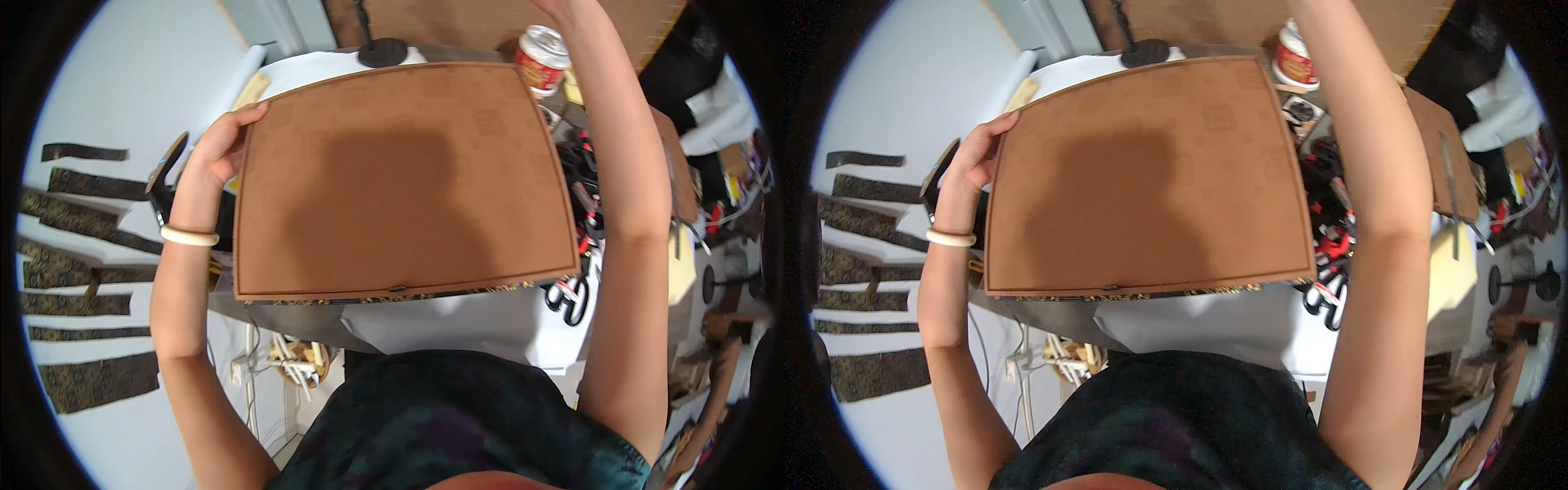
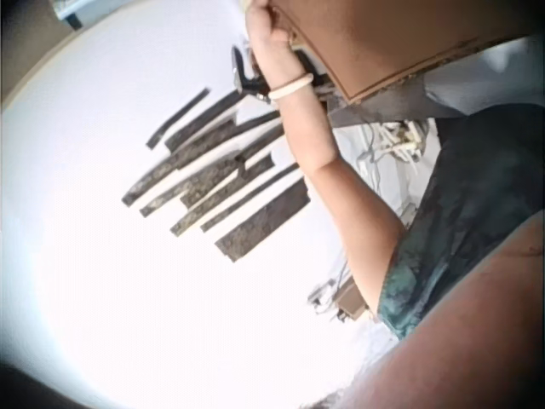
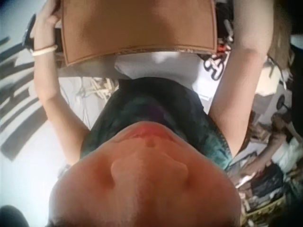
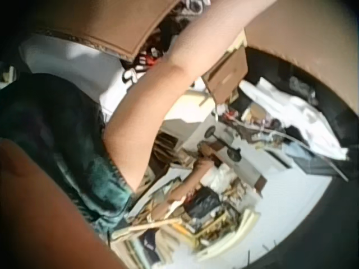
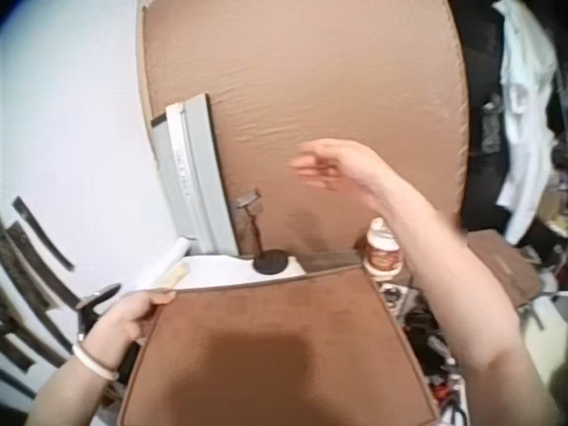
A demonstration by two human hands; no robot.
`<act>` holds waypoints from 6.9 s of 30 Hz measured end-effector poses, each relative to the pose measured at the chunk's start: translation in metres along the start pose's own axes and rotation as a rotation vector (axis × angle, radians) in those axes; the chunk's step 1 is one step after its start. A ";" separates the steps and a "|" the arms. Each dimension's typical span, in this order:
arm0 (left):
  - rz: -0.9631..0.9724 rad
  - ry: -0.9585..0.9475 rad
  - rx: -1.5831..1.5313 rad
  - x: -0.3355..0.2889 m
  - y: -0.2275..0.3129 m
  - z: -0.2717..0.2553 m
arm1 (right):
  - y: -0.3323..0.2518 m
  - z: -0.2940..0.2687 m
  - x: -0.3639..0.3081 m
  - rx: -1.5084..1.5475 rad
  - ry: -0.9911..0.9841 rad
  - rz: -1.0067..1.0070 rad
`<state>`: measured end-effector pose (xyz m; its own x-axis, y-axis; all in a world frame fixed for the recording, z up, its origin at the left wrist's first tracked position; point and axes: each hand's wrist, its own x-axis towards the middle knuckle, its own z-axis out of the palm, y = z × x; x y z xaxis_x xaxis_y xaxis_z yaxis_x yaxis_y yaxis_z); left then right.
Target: The person uses a utility knife to cut a piece of brown material, then irons it. They place the material into a patterned box, adjust the fit, and apply glue to the edges.
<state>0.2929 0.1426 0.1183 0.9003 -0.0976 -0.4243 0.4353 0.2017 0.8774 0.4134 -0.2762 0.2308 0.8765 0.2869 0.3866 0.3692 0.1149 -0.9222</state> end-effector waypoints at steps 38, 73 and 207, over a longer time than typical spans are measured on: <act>0.901 0.108 0.805 -0.123 -0.067 0.049 | -0.027 0.148 -0.279 -0.893 -0.437 -0.341; 1.339 0.165 1.185 -0.168 0.027 0.056 | -0.068 0.165 -0.205 -0.866 0.179 -1.182; 0.090 -0.429 -1.163 -0.267 -0.370 0.003 | -0.141 0.227 -0.221 -0.550 -0.346 -0.458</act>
<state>-0.1084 0.0912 -0.0924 0.9495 -0.3051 -0.0728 0.3108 0.9464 0.0877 0.0976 -0.1401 0.2740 0.4884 0.6140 0.6201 0.8483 -0.1673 -0.5024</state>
